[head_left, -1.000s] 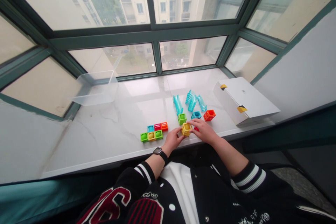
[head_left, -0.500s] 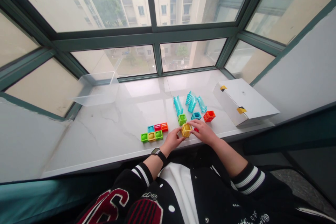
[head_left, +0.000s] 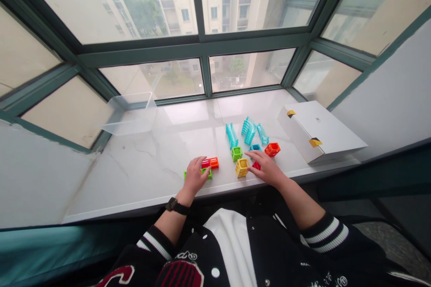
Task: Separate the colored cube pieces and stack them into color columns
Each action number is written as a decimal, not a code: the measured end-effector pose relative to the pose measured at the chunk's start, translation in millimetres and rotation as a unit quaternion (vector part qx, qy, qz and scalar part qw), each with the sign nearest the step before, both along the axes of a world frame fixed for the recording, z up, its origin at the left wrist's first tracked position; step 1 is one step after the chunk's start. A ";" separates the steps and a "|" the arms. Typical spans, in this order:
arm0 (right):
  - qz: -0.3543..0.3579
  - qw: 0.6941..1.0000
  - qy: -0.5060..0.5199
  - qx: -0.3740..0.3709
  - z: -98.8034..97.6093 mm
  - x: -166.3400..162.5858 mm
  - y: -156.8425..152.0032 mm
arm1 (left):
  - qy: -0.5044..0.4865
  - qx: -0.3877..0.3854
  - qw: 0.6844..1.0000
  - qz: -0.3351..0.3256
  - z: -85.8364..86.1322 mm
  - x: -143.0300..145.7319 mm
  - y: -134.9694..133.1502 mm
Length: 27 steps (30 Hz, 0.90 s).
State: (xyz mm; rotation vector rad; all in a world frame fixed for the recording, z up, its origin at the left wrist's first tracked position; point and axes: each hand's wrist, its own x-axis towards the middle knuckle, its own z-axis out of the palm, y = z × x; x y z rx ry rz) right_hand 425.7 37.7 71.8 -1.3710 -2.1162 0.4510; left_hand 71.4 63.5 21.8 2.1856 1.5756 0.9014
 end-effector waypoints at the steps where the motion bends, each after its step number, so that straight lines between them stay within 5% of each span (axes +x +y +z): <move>1: -0.014 1.000 0.014 0.013 4.2 0.5 -1.3 | 0.011 0.002 1.000 -0.005 -3.4 2.6 2.6; 11: -0.129 0.973 0.159 0.110 42.5 -9.4 -26.1 | 0.109 -0.027 0.993 -0.022 -31.9 26.8 23.1; 21: 0.109 0.977 0.153 0.099 56.0 -100.2 -28.6 | 0.090 -0.030 0.995 -0.027 -33.1 21.8 13.2; 27: 0.128 0.978 0.143 0.079 54.6 -126.6 -21.7 | 0.014 -0.043 0.999 -0.015 -36.5 17.9 13.5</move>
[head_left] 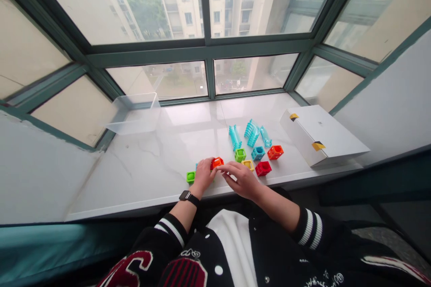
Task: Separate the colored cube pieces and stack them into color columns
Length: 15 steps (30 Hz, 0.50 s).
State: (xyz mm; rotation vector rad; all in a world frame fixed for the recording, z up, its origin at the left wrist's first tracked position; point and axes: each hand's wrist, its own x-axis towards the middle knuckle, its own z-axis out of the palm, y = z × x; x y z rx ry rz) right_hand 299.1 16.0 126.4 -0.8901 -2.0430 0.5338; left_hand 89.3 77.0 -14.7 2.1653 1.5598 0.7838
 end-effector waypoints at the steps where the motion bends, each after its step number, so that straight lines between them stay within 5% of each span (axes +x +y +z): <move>1: -0.004 1.000 0.002 -0.005 -0.9 0.0 0.0 | -0.021 0.003 1.000 -0.001 0.2 -0.9 -0.2; 7: -0.053 0.997 0.053 0.002 -8.6 8.9 -4.5 | -0.193 0.014 0.981 0.026 21.6 -6.7 -1.6; 15: -0.097 0.980 0.149 -0.088 0.0 12.1 -3.2 | -0.434 -0.010 0.900 -0.040 100.0 3.6 -42.4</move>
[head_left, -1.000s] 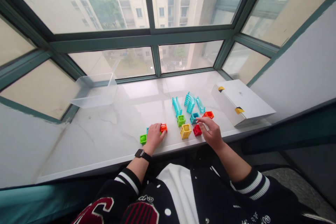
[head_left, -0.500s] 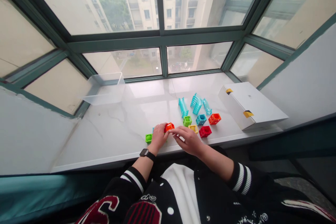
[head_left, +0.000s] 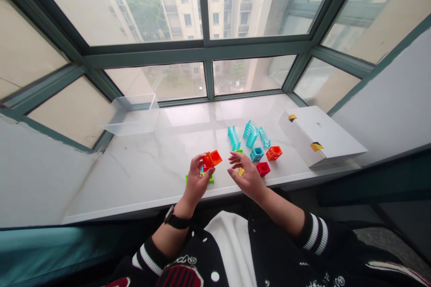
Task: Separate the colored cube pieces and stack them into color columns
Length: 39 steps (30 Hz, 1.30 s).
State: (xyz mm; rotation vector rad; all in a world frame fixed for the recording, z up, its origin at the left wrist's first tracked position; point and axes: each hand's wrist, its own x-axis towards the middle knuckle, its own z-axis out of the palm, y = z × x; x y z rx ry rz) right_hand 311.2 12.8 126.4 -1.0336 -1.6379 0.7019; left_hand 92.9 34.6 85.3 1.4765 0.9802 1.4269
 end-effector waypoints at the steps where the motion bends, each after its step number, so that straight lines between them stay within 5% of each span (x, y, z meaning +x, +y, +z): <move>1: 0.015 1.000 0.004 -0.021 1.3 -2.3 0.0 | -0.014 -0.001 1.000 -0.013 6.9 2.3 -7.1; 8: 0.057 0.990 0.050 -0.119 -0.6 -22.3 -3.5 | -0.045 -0.001 0.998 -0.047 19.7 13.3 -27.6; 15: 0.032 0.993 0.071 -0.093 0.1 -17.7 -3.6 | -0.051 -0.005 0.997 -0.062 24.3 16.3 -29.9; 23: 0.026 0.999 -0.022 -0.033 -0.9 -10.2 -4.9 | -0.035 -0.024 0.999 -0.026 22.1 13.7 -32.6; 31: 0.074 0.996 -0.024 -0.050 -11.0 -12.4 -5.4 | -0.072 -0.046 0.996 0.027 18.9 17.8 -29.7; 39: 0.042 0.997 -0.036 -0.056 -10.2 -10.0 -3.7 | -0.043 -0.035 0.998 0.037 11.4 31.6 -29.8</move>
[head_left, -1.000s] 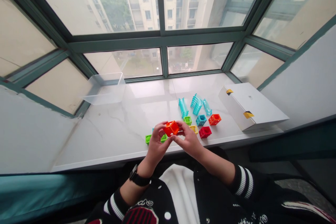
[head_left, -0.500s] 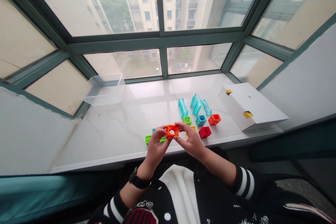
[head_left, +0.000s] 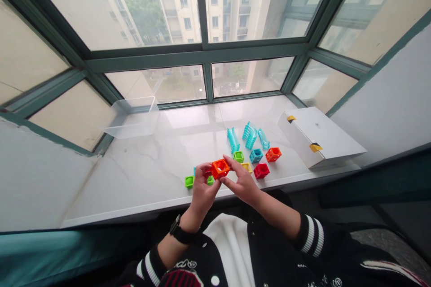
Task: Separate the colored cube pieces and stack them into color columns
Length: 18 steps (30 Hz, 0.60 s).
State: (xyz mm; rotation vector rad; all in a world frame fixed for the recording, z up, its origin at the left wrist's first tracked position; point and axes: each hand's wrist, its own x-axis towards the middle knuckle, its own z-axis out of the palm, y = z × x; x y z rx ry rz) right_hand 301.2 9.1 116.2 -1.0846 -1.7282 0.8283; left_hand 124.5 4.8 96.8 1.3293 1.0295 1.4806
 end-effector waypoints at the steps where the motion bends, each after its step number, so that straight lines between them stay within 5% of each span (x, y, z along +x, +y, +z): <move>1: -0.006 1.000 0.005 -0.002 0.8 0.8 0.2 | 0.005 0.007 1.000 0.001 0.1 2.4 0.6; 10: -0.029 0.992 0.106 -0.061 3.0 15.2 3.9 | 0.053 0.068 0.996 0.013 5.0 30.5 10.4; 18: -0.024 0.996 0.065 -0.061 9.9 27.9 5.3 | 0.149 0.144 0.978 -0.007 10.2 37.7 13.1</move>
